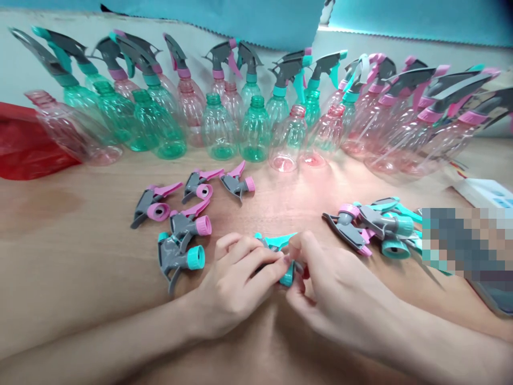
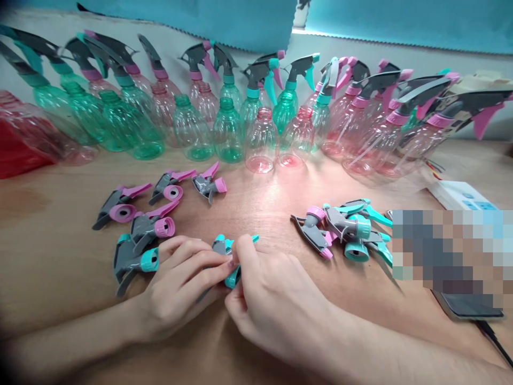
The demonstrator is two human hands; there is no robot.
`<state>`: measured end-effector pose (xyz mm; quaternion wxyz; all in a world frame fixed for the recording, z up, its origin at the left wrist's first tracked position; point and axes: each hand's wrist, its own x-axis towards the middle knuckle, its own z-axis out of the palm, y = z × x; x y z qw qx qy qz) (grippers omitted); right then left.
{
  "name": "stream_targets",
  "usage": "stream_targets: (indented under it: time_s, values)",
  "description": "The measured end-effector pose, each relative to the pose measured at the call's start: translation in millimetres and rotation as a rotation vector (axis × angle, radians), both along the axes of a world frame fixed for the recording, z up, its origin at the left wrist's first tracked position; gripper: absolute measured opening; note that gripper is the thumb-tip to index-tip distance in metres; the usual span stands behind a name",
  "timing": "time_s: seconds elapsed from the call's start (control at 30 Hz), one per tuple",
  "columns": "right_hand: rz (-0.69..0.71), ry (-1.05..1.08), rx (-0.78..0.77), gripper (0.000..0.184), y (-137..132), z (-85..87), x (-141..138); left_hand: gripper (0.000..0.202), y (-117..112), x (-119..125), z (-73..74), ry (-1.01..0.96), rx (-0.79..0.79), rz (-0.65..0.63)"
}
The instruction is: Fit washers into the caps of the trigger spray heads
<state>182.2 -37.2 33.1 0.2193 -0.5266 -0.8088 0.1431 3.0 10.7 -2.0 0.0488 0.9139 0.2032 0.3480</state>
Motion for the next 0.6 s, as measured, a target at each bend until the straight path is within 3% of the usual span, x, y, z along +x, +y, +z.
stream_targets:
  time_s: [0.2,0.4,0.6]
  values:
    - [0.037,0.04,-0.173,0.013,9,2.9,7,0.009,4,-2,5.5,0.002,-0.084,0.014]
    - [0.088,0.135,-0.33,0.003,17,17.7,27,0.03,5,-5,4.5,0.08,-0.153,0.063]
    - [0.043,0.266,-0.284,0.005,27,30.6,33,0.027,6,-5,5.3,0.055,-0.217,0.064]
